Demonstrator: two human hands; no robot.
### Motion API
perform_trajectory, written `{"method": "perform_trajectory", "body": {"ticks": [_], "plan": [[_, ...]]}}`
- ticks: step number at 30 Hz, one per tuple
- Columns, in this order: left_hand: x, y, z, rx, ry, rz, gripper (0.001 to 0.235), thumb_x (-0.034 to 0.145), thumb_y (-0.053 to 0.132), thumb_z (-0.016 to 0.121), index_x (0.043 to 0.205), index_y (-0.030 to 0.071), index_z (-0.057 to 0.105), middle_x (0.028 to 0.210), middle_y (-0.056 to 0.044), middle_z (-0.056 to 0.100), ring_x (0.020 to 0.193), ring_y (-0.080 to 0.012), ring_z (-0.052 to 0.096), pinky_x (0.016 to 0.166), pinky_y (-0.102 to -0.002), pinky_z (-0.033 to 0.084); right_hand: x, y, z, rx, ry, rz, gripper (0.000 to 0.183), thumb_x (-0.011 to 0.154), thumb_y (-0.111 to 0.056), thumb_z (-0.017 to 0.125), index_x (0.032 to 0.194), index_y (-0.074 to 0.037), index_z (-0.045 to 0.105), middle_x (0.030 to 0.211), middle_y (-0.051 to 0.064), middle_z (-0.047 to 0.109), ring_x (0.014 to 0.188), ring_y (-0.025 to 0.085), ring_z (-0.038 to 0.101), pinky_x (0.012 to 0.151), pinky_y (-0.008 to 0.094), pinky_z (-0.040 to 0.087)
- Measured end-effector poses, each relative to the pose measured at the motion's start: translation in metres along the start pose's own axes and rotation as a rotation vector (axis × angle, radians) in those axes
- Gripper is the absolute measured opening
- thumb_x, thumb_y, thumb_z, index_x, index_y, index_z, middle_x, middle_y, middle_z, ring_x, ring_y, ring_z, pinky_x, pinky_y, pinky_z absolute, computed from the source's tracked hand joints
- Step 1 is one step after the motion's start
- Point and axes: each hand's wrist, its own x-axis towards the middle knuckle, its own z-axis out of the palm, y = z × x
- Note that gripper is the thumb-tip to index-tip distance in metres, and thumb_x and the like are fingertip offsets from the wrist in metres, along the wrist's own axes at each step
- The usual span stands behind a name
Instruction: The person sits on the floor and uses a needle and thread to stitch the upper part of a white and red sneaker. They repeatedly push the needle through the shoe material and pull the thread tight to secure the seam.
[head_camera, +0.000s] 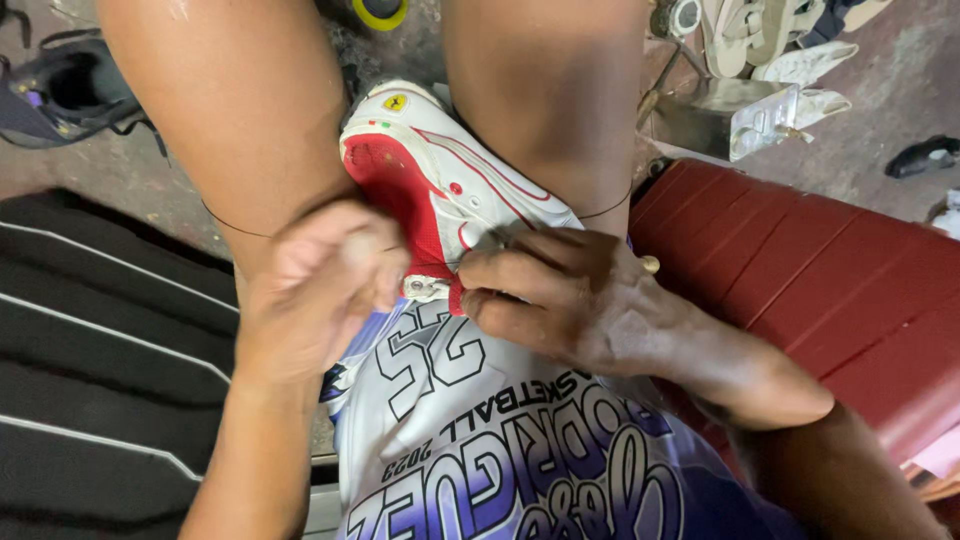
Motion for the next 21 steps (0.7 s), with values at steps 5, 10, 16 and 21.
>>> {"method": "perform_trajectory", "body": {"ticks": [5, 10, 16, 21], "plan": [[0.027, -0.001, 0.027, 1.272, 0.046, 0.124, 0.018, 0.105, 0.016, 0.061, 0.099, 0.000, 0.068, 0.080, -0.013, 0.069, 0.078, -0.0297, 0.066, 0.070, -0.039, 0.051, -0.010, -0.004, 0.006, -0.018, 0.017, -0.035, 0.020, 0.091, -0.016, 0.069, 0.110, -0.010, 0.069, 0.121, 0.002, 0.064, 0.095, 0.023, 0.065, 0.077, 0.035, 0.056], [0.058, -0.003, 0.024, 1.285, -0.285, 0.192, 0.028, 0.081, 0.013, 0.075, 0.107, 0.004, 0.074, 0.103, -0.015, 0.075, 0.099, -0.0349, 0.072, 0.084, -0.043, 0.055, -0.041, 0.010, -0.015, 0.276, 0.132, 0.130, 0.023, 0.098, -0.014, 0.072, 0.120, -0.012, 0.067, 0.132, 0.006, 0.063, 0.112, 0.023, 0.069, 0.094, 0.032, 0.061], [0.073, -0.017, -0.013, 1.283, -0.414, 0.112, 0.045, 0.066, 0.016, 0.083, 0.107, 0.001, 0.070, 0.106, -0.016, 0.074, 0.102, -0.0304, 0.070, 0.087, -0.041, 0.054, -0.081, 0.039, -0.032, 0.321, -0.053, 0.391, 0.030, 0.094, -0.022, 0.072, 0.119, -0.007, 0.066, 0.120, 0.010, 0.068, 0.108, 0.027, 0.070, 0.090, 0.039, 0.060], [0.069, -0.033, -0.034, 1.093, -0.330, 0.052, 0.037, 0.077, 0.012, 0.076, 0.111, 0.001, 0.069, 0.109, -0.012, 0.074, 0.104, -0.0257, 0.070, 0.089, -0.039, 0.055, -0.108, 0.057, -0.011, 0.762, -0.157, 0.463, 0.026, 0.100, -0.015, 0.063, 0.124, -0.005, 0.064, 0.120, 0.013, 0.070, 0.108, 0.028, 0.072, 0.091, 0.040, 0.058]]}}
